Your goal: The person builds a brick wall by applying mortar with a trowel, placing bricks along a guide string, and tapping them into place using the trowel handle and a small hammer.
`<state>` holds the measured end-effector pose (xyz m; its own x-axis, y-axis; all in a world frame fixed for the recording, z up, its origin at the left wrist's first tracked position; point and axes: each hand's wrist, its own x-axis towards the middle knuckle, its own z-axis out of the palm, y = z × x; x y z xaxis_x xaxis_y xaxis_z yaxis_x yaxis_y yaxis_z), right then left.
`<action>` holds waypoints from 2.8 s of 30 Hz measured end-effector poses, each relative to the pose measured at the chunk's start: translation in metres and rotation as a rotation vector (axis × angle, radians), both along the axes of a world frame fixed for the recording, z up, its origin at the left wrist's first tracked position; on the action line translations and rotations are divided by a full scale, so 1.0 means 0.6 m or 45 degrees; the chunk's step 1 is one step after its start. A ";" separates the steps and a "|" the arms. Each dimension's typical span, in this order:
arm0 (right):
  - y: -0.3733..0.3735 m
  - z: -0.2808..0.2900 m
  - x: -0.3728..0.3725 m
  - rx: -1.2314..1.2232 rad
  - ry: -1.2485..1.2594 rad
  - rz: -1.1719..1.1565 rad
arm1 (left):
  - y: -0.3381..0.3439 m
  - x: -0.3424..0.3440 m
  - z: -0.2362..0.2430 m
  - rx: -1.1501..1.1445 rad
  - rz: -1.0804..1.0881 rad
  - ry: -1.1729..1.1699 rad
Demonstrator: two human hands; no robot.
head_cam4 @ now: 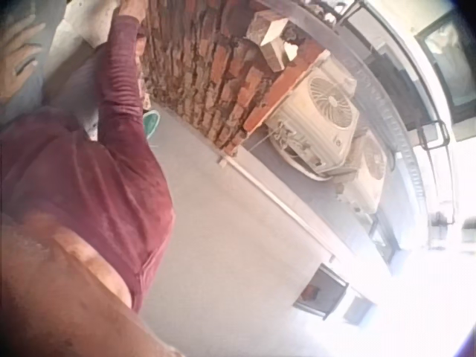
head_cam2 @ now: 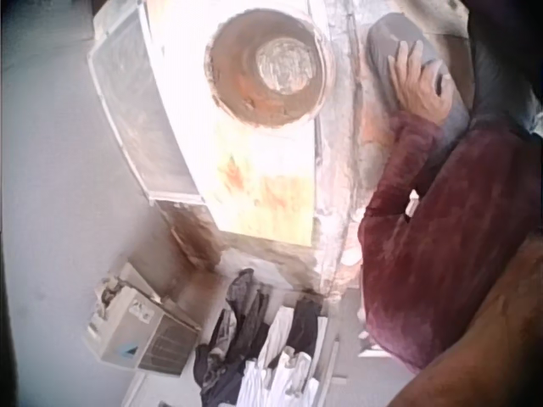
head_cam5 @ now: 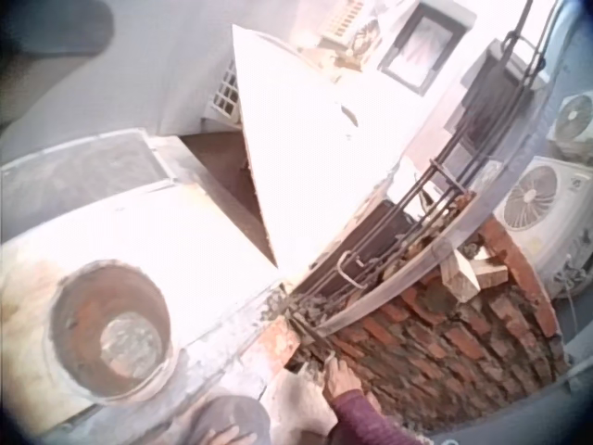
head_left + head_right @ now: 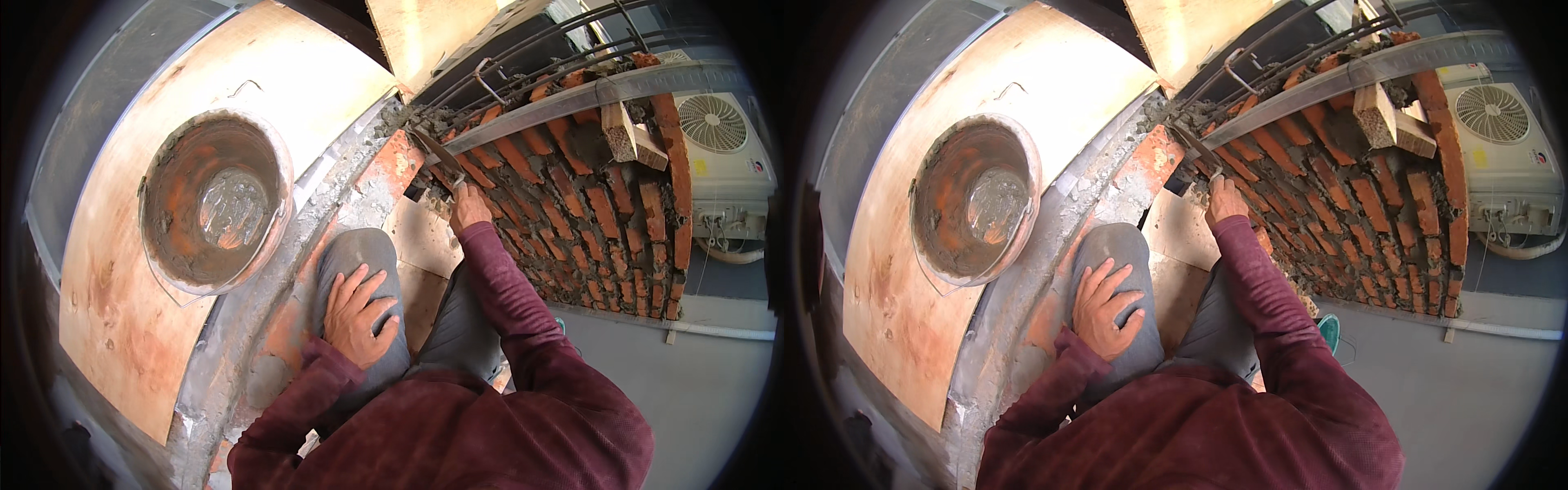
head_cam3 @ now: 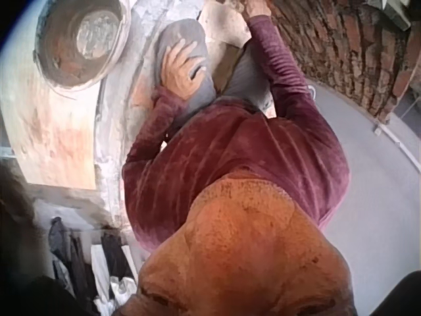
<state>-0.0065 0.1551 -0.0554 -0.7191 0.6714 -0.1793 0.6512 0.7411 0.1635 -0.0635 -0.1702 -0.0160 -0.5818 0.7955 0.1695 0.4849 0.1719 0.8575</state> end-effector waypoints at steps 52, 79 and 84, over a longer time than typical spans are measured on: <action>0.065 0.058 -0.412 0.671 -1.043 0.766 | -0.011 -0.006 -0.026 0.253 0.138 -0.247; -0.048 0.072 -0.291 0.417 -1.141 1.044 | -0.002 -0.001 -0.021 0.225 0.162 -0.196; -0.095 0.162 -0.309 0.375 -1.211 1.221 | -0.004 0.001 -0.027 0.216 0.191 -0.205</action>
